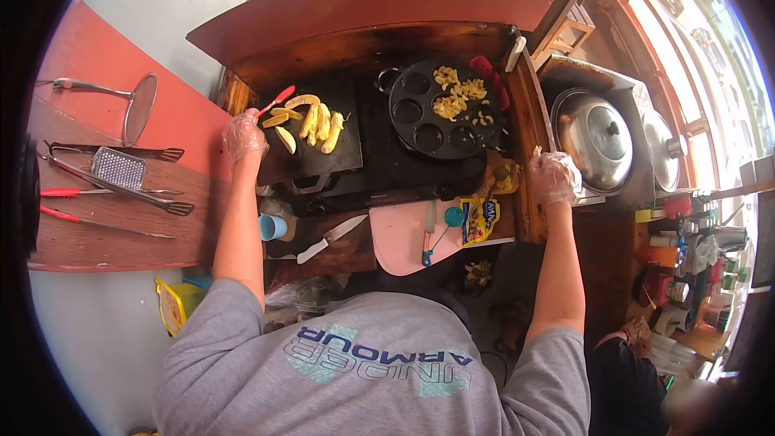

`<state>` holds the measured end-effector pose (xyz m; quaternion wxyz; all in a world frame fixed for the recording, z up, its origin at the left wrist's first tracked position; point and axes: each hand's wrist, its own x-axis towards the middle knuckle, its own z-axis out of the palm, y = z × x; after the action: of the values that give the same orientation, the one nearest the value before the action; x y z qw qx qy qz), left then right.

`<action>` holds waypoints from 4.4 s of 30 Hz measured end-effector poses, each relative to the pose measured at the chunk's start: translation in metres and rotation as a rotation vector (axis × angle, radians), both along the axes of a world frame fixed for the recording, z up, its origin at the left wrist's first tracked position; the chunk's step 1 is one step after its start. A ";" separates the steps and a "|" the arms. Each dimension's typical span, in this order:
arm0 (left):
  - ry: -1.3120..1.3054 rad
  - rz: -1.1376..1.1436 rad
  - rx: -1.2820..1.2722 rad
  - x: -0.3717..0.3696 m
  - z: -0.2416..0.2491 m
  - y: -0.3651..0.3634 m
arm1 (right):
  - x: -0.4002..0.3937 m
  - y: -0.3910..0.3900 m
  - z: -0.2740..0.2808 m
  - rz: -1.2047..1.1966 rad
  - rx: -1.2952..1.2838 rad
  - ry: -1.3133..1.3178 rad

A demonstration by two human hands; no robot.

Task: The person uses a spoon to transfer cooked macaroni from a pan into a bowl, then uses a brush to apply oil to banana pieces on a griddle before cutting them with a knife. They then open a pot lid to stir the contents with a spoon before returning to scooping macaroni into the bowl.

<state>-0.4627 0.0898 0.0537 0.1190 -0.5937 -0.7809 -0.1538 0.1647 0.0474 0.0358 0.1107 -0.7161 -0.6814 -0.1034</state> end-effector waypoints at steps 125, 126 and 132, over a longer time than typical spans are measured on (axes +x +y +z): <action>-0.127 0.121 0.038 0.053 -0.009 -0.097 | -0.126 -0.203 0.021 0.637 -0.034 0.357; -0.163 0.162 0.005 0.047 0.001 -0.103 | -0.128 -0.201 0.024 0.627 -0.053 0.338; -0.268 0.126 -0.139 0.038 0.003 -0.123 | -0.139 -0.196 0.025 0.632 -0.058 0.321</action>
<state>-0.4246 -0.0336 0.0566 -0.0183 -0.5245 -0.8342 -0.1694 0.0258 -0.1487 0.0606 0.2223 -0.4798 -0.8459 0.0692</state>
